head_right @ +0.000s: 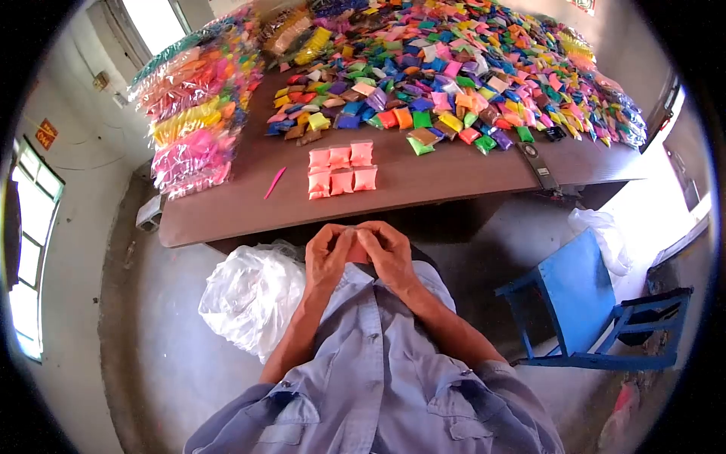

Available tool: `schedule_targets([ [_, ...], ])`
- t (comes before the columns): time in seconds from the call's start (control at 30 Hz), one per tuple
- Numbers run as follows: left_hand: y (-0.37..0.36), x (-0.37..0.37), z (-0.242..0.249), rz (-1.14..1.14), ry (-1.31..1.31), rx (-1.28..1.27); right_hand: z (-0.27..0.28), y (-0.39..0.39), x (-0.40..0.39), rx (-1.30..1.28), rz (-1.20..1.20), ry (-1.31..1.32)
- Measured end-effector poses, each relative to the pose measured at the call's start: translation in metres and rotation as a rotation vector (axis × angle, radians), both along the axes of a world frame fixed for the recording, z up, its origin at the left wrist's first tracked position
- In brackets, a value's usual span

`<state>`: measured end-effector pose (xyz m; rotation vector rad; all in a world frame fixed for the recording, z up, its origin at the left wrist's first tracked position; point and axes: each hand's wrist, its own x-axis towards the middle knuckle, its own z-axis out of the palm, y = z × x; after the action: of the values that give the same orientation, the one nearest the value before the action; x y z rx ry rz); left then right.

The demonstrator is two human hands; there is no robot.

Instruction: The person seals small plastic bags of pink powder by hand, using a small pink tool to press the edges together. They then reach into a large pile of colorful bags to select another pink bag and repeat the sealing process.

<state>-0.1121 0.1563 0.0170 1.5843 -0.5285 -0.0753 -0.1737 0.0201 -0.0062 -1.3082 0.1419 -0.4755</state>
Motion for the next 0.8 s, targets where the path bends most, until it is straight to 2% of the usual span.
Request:
schedule_targets([
  [0.07,0.002,-0.003,0.001,0.015,-0.054,0.011,-0.006,-0.001,0.003,-0.163,-0.014,-0.041],
  [0.13,0.004,-0.005,0.000,-0.047,0.142,-0.111,-0.002,0.001,0.002,-0.225,-0.040,-0.031],
  [0.2,0.005,-0.006,0.000,-0.044,0.203,-0.119,-0.003,0.001,0.003,-0.313,-0.110,-0.055],
  [0.27,0.006,-0.005,-0.003,-0.036,0.269,-0.128,-0.005,0.002,0.002,-0.254,-0.093,-0.033],
  [0.33,0.008,-0.001,-0.014,-0.010,0.159,-0.050,-0.002,0.005,0.001,-0.195,-0.078,-0.010],
  [0.4,0.008,0.003,-0.022,0.026,0.114,-0.021,0.004,0.009,0.000,-0.019,0.018,-0.027],
  [0.53,0.010,0.001,-0.020,0.034,0.103,-0.010,0.001,0.010,0.000,-0.051,0.077,-0.023],
  [0.6,0.005,-0.008,-0.008,0.020,0.202,-0.059,0.003,0.008,-0.002,-0.220,0.002,-0.028],
  [0.63,0.003,-0.011,-0.004,0.006,0.300,-0.108,0.000,0.007,-0.001,-0.221,0.003,-0.027],
  [0.8,0.007,-0.010,-0.017,-0.078,0.275,-0.035,-0.009,0.003,0.002,-0.207,-0.030,-0.007],
])
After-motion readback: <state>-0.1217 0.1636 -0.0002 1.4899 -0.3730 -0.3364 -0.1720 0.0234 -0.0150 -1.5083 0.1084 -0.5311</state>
